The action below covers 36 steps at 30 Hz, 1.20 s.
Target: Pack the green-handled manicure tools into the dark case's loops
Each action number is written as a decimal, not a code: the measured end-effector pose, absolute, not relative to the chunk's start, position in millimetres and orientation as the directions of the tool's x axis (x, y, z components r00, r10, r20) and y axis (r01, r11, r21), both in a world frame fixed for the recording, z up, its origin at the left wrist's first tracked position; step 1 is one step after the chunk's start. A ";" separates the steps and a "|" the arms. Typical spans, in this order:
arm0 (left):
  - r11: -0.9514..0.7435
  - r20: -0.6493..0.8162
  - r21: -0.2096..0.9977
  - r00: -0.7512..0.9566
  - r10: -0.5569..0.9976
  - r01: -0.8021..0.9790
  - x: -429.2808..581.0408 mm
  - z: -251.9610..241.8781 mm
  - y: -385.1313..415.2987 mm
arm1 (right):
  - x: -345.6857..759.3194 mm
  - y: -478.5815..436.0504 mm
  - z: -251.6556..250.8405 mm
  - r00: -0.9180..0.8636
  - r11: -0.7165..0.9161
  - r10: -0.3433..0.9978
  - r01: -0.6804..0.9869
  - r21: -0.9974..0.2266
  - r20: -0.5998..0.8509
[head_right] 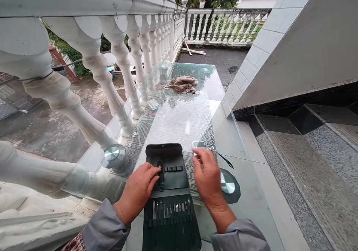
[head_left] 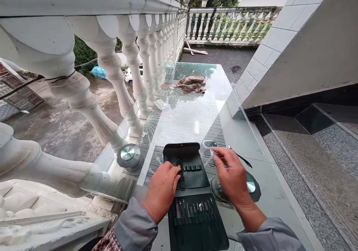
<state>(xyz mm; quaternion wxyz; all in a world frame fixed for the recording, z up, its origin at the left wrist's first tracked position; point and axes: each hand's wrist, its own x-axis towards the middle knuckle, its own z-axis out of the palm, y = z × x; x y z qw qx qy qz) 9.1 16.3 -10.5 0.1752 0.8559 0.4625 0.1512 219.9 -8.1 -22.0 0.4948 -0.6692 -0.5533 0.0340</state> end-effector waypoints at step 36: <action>-0.295 0.193 0.852 0.264 0.945 0.433 -11.2 6.6 19.1 | 243.3 -2.5 -42.1 0.324 -0.278 0.924 0.934 -0.223 0.204</action>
